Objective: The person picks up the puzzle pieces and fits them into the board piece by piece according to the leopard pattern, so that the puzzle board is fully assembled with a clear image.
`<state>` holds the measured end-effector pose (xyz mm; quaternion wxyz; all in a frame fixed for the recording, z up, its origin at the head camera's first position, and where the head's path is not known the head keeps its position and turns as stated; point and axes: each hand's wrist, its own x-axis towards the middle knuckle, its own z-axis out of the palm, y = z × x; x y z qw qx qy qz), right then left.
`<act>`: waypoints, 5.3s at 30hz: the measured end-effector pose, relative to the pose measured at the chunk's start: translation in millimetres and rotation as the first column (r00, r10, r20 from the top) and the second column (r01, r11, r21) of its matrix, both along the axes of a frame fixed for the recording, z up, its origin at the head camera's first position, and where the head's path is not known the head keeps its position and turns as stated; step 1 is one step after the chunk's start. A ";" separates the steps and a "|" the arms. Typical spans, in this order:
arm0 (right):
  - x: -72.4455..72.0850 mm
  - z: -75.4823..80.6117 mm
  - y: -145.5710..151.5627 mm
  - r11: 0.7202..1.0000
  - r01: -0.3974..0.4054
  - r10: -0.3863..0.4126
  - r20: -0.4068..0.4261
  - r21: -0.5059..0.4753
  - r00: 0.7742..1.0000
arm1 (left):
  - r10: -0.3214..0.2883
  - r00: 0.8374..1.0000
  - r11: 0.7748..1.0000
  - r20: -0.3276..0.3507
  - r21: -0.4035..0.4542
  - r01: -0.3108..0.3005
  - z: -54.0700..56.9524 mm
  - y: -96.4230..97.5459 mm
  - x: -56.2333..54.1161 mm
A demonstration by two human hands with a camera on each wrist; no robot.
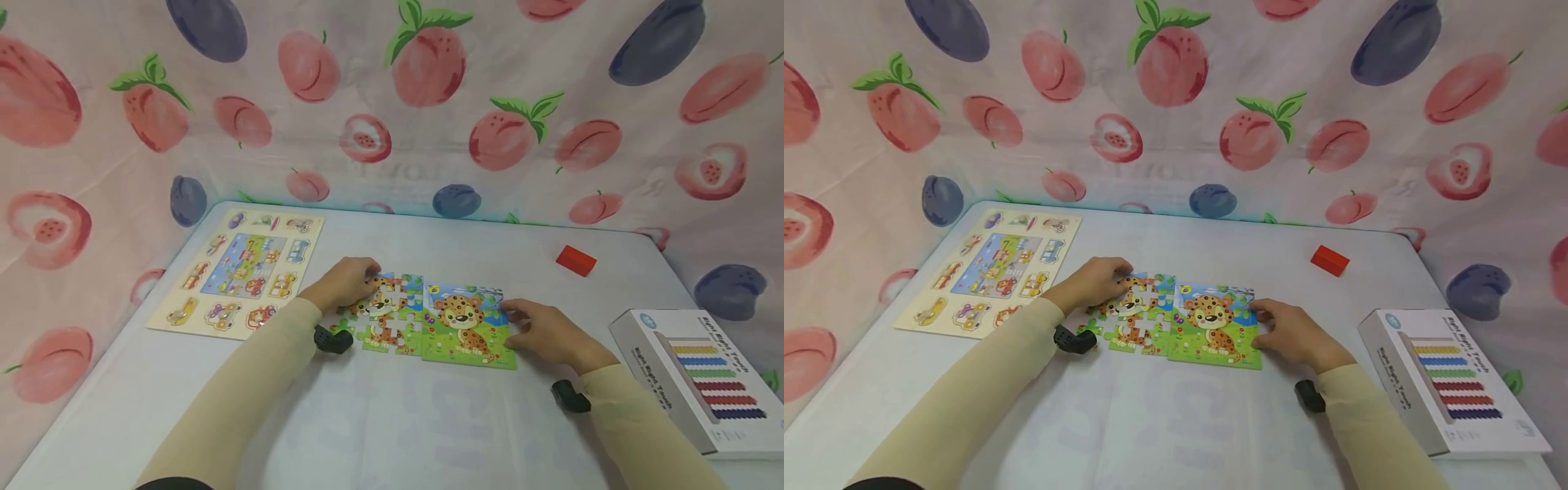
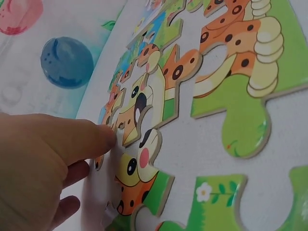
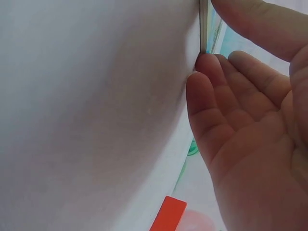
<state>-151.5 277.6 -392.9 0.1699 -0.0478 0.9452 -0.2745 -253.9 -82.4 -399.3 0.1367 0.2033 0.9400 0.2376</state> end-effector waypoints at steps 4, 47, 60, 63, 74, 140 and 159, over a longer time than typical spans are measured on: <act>0.7 1.3 -1.1 1.000 -0.004 0.004 0.003 0.004 1.000 | 0.008 1.000 1.000 -0.004 -0.030 -0.008 0.6 0.4 0.6; 2.4 0.2 0.8 1.000 -0.005 0.005 0.003 0.000 1.000 | -0.133 0.990 0.989 -0.050 0.055 0.136 19.2 40.8 17.7; 2.2 2.2 0.1 1.000 -0.010 0.009 0.004 0.009 1.000 | -0.183 0.980 0.983 -0.076 0.019 0.185 14.5 64.8 19.1; 2.0 2.4 0.0 1.000 -0.012 0.012 0.004 0.007 1.000 | -0.199 0.976 0.979 -0.088 0.013 0.201 12.7 70.3 19.4; 2.4 0.2 1.0 1.000 -0.005 0.006 0.015 -0.002 1.000 | -0.227 0.970 0.973 -0.091 0.011 0.229 2.4 84.0 21.3; 2.3 0.8 1.6 0.999 -0.030 0.030 0.004 0.012 1.000 | -0.241 0.962 0.969 -0.127 0.023 0.246 -9.1 123.9 26.6; 1.8 -2.3 2.9 1.000 -0.030 0.030 -0.009 0.005 1.000 | -0.210 0.973 0.971 -0.092 0.093 0.218 -7.9 121.8 27.8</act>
